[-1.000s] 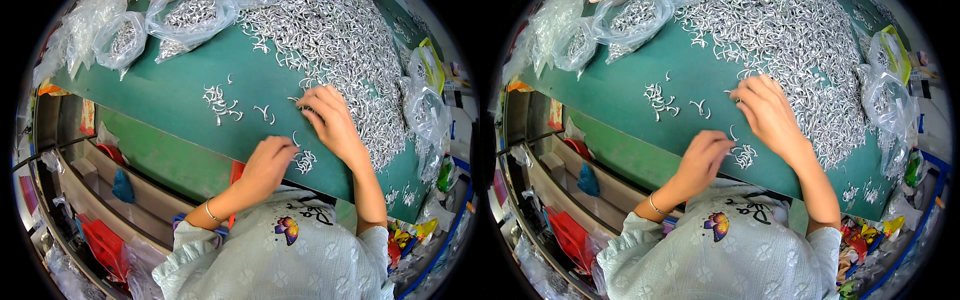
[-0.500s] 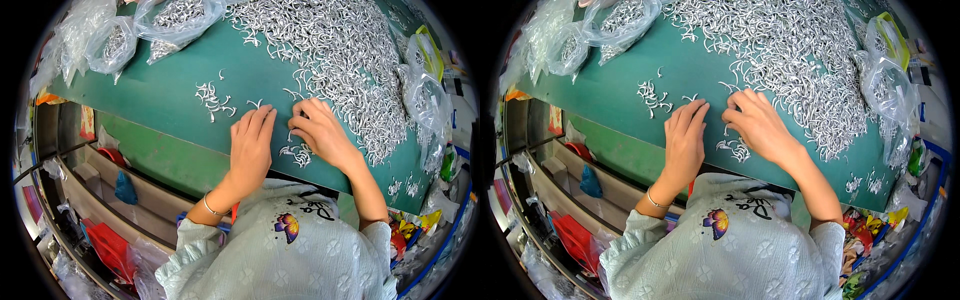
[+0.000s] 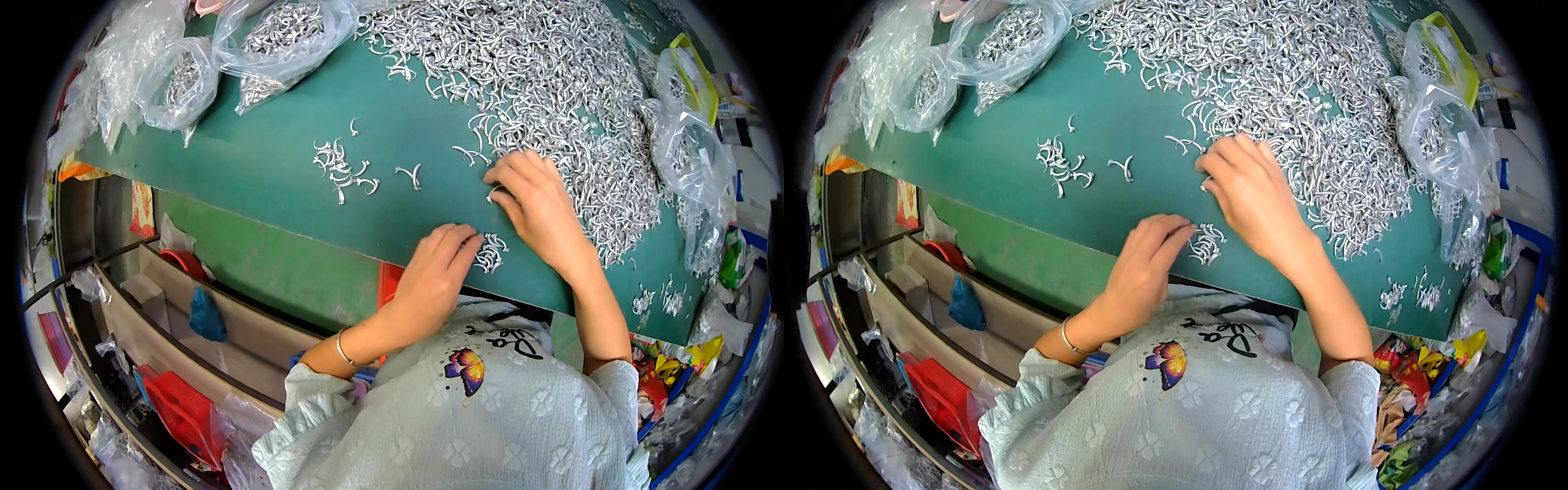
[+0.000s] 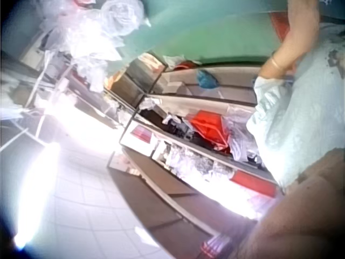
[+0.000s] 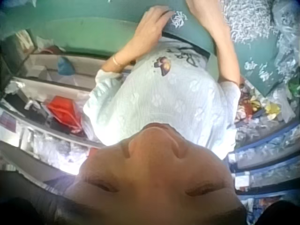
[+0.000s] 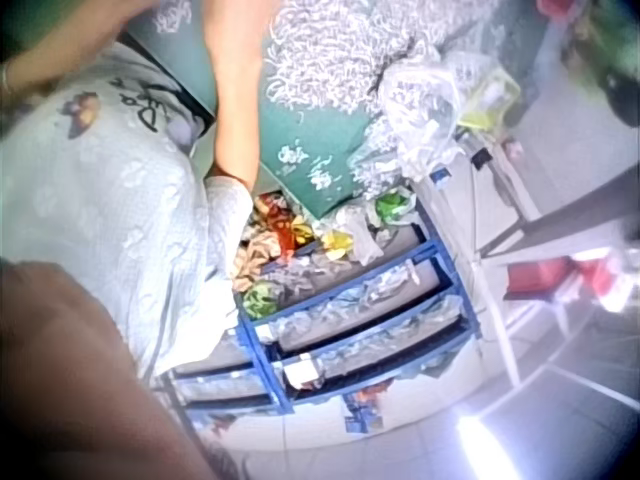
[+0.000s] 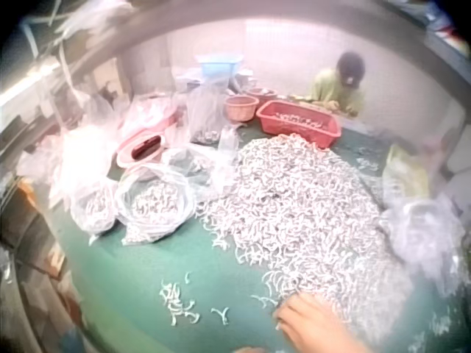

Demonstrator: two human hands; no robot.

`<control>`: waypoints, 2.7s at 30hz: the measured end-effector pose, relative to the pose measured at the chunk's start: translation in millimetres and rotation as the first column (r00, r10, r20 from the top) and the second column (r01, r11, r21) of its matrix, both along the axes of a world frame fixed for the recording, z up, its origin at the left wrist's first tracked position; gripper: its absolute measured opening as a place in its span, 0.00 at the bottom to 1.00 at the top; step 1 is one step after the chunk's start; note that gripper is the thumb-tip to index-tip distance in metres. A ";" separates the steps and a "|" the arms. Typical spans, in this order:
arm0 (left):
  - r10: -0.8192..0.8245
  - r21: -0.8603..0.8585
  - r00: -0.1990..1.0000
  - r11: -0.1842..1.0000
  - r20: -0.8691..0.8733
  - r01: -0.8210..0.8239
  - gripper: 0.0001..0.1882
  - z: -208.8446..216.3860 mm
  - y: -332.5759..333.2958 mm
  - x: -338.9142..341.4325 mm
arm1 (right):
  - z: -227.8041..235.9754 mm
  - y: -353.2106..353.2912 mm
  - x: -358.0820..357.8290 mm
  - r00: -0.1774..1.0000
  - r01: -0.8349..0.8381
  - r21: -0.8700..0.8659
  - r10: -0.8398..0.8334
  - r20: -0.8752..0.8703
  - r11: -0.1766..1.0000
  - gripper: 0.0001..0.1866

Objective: The person sorts small silver metal hooks from a pile on a green workbench by hand and places them into plastic bags.

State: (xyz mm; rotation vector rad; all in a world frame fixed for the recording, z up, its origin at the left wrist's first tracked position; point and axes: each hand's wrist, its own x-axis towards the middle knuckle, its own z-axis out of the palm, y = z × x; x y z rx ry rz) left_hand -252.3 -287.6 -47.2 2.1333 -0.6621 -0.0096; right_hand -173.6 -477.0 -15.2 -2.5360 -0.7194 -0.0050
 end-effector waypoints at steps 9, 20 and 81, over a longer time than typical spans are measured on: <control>0.272 0.224 0.936 0.920 0.225 -0.322 0.25 3.5 22.5 41.7 | -17.0 25.7 29.5 0.977 0.081 0.071 -0.093 0.190 0.994 0.07; 0.212 0.035 0.975 0.976 0.062 -0.215 0.18 -1.5 20.0 35.0 | -25.3 21.3 14.2 0.995 -0.001 0.247 -0.024 0.099 0.969 0.05; 0.216 0.036 0.965 0.974 0.151 -0.224 0.17 0.9 21.9 35.5 | -10.5 24.7 24.3 0.996 -0.066 0.154 0.073 -0.043 0.986 0.08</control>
